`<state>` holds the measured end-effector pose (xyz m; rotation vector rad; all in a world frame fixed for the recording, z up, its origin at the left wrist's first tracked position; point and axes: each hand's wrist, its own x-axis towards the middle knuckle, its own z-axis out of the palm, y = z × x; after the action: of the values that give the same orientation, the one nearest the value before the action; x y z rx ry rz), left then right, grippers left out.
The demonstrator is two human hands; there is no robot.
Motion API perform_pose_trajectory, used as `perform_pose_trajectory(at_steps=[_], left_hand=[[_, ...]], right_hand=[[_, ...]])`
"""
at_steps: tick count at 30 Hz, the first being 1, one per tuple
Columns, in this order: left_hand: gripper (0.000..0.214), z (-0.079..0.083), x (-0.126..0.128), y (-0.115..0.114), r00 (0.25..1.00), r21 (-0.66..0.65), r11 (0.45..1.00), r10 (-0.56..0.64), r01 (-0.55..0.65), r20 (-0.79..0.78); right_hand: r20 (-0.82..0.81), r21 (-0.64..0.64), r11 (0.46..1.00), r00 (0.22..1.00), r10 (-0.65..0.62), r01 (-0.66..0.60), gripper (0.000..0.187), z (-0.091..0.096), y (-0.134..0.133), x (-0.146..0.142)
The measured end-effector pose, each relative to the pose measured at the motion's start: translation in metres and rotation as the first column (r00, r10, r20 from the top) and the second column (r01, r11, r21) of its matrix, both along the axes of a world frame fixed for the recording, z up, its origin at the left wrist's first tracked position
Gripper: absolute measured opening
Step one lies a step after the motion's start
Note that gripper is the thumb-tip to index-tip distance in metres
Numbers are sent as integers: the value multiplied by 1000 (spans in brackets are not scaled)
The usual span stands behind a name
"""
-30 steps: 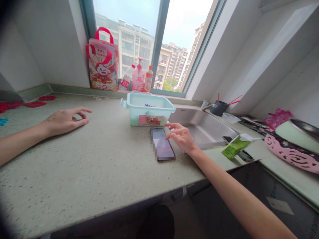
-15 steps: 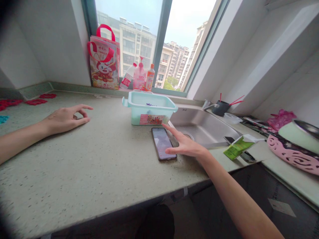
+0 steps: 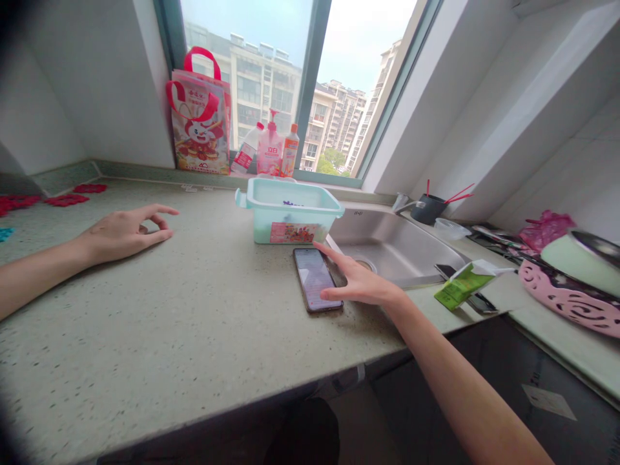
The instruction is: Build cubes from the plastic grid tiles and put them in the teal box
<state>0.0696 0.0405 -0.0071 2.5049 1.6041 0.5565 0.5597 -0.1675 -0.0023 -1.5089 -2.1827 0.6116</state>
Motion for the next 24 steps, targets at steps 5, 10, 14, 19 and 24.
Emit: perform_pose_trajectory(at_steps=[5, 10, 14, 19, 24], left_hand=[[59, 1, 0, 0, 1000, -1, 1000, 2, -2, 5], [59, 0, -1, 1, 1000, 5, 1000, 11, -11, -6], [58, -1, 0, 1, 1000, 9, 1000, 14, -14, -7], [59, -1, -1, 1, 1000, 14, 1000, 16, -16, -7], [59, 0, 0, 1, 1000, 3, 1000, 17, -17, -8]], right_hand=[[-9, 33, 999, 1000, -10, 11, 106, 0, 0, -2], [-11, 34, 999, 1000, -17, 18, 108, -2, 1, 0], [-7, 36, 999, 1000, -6, 6, 111, -3, 3, 1], [-22, 24, 1000, 1000, -14, 14, 100, -3, 3, 2], [-99, 63, 995, 993, -68, 74, 76, -9, 8, 2]])
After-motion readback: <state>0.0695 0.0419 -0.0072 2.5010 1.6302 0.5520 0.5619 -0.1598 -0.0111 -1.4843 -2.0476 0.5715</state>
